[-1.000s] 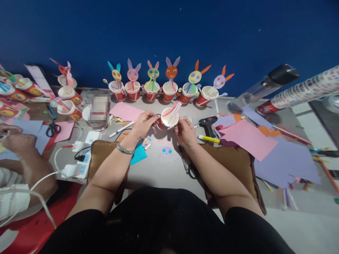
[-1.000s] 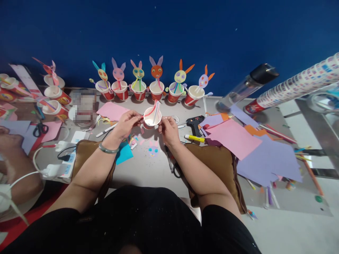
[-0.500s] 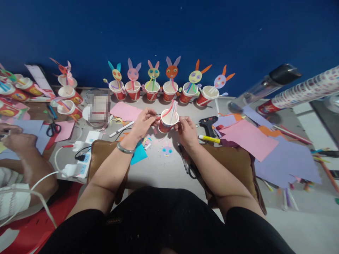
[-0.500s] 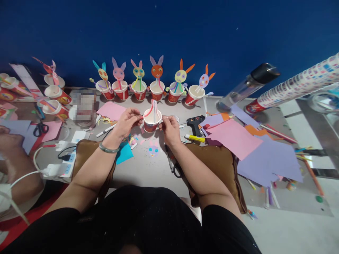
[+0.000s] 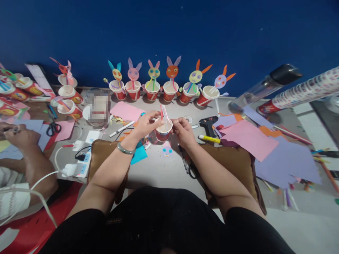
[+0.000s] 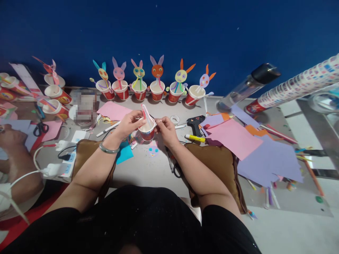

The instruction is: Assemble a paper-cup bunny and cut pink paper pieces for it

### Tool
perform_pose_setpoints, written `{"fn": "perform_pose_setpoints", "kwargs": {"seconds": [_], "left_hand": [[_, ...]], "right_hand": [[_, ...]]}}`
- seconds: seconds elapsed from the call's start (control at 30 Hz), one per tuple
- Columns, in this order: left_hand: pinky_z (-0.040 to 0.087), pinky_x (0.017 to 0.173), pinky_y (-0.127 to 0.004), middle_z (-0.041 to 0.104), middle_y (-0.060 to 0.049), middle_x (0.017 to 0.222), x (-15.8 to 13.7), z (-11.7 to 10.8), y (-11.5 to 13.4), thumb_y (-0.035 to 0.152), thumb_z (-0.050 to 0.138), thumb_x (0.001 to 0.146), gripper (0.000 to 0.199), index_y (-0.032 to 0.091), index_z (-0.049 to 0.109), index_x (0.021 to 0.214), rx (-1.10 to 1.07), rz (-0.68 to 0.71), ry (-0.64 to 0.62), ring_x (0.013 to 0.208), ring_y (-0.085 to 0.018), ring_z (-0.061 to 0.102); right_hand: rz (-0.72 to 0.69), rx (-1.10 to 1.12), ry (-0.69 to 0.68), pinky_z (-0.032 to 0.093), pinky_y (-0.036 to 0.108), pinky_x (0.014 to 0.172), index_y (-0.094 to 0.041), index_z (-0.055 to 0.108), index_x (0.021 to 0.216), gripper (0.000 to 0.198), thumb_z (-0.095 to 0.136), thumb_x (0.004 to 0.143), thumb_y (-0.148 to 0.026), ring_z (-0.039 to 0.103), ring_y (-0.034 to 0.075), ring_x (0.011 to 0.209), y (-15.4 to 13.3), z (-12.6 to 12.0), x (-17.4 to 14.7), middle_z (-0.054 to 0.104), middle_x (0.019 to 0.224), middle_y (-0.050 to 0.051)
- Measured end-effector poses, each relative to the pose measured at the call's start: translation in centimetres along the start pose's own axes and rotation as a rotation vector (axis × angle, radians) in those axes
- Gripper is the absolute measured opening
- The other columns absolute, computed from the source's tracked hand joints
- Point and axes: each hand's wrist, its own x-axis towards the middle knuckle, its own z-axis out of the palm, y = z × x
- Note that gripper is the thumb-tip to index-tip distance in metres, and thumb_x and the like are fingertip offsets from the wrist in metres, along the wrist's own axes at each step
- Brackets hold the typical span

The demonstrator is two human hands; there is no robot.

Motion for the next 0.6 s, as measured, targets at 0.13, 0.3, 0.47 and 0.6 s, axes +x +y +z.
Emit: {"fn": "perform_pose_setpoints", "kwargs": {"seconds": [0.13,0.3,0.47,0.6], "left_hand": [[0.05,0.09,-0.033,0.072,-0.008,0.106,-0.4,0.2,0.8,0.03,0.076,0.078,0.013,0.019,0.074,0.085,0.187,0.083,-0.044,0.101,-0.02,0.064],[0.051,0.086,-0.031,0.072,-0.006,0.095,-0.5,0.7,1.1,0.026,0.073,0.081,0.008,0.018,0.073,0.083,0.166,0.102,-0.021,0.091,-0.017,0.066],[0.05,0.087,-0.031,0.073,-0.005,0.094,-0.3,0.4,0.6,0.026,0.071,0.084,0.008,0.019,0.073,0.083,0.233,0.133,0.009,0.092,-0.018,0.066],[0.05,0.087,-0.032,0.073,-0.006,0.095,-0.4,0.1,0.5,0.027,0.07,0.085,0.008,0.019,0.073,0.085,0.26,0.168,0.038,0.092,-0.018,0.065]], "right_hand": [[-0.036,-0.088,-0.056,0.045,0.021,0.053,-0.021,0.057,0.074,0.046,0.084,0.07,-0.058,0.055,0.007,0.055,-0.2,0.1,-0.5,0.076,0.088,0.0],[-0.102,-0.166,-0.095,0.045,0.022,0.055,-0.021,0.061,0.076,0.041,0.08,0.076,-0.057,0.055,0.008,0.058,-0.2,-0.1,-0.6,0.076,0.093,0.001],[-0.107,-0.276,-0.171,0.052,0.026,0.065,-0.024,0.065,0.096,0.045,0.087,0.068,-0.052,0.061,0.013,0.072,0.2,-0.9,0.0,0.071,0.094,0.0],[-0.189,-0.498,-0.255,0.054,0.04,0.096,-0.027,0.059,0.129,0.096,0.1,0.043,-0.045,0.065,0.025,0.109,1.1,-1.8,0.3,0.067,0.126,0.008]]}}
